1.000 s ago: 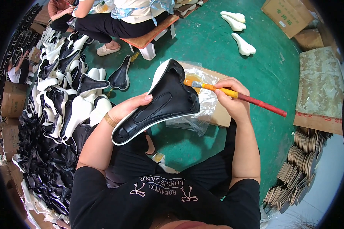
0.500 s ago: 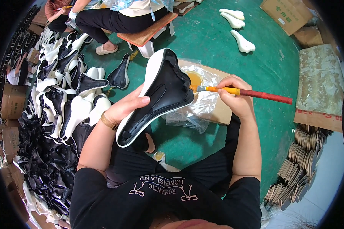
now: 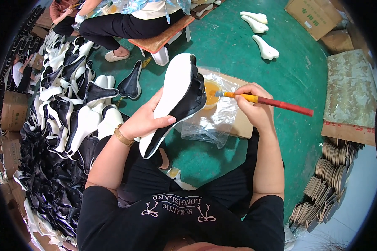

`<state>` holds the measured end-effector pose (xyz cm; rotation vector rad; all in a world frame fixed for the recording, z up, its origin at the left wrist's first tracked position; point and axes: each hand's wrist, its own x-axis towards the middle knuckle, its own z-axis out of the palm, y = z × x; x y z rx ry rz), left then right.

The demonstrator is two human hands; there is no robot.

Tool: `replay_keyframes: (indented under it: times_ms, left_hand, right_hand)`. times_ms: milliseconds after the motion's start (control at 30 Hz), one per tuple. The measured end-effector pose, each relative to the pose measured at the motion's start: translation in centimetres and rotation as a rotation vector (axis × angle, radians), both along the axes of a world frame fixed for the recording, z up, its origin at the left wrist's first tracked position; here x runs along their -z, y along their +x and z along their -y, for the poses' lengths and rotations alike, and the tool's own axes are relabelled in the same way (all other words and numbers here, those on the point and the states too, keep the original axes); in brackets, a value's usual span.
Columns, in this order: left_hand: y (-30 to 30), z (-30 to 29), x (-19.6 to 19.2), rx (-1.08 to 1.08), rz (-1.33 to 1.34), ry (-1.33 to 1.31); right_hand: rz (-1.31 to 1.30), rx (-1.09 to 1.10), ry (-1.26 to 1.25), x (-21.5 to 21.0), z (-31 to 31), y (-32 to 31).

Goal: Applying adhesive to the edges of bicycle seat components using a brush.

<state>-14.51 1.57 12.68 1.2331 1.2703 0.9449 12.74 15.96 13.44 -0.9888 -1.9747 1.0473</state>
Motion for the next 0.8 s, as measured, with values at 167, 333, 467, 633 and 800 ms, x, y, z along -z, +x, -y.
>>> replay_keyframes:
  times_ms: [167, 333, 467, 633, 800]
  left_hand:
    - [0.2, -0.6, 0.2, -0.079, -0.071, 0.026]
    - [-0.4, -0.6, 1.1, -0.105, -0.078, 0.041]
    - [-0.4, -0.7, 0.7, -0.116, -0.129, 0.037]
    - [-0.4, -0.7, 0.9, -0.092, -0.156, 0.068]
    - [-0.2, -0.7, 1.1, -0.035, -0.099, 0.057]
  right_hand:
    - [0.092, 0.049, 0.013, 3.6, -0.9, -0.5]
    - [0.081, 0.050, -0.086, 5.5, -1.5, -0.9]
    - [-0.264, 0.053, -0.303, 2.1, -1.8, 0.4]
    - [-0.279, -0.008, -0.418, 1.1, -1.1, 0.5]
    - [-0.148, 0.023, 0.022, 1.2, -1.0, -0.3]
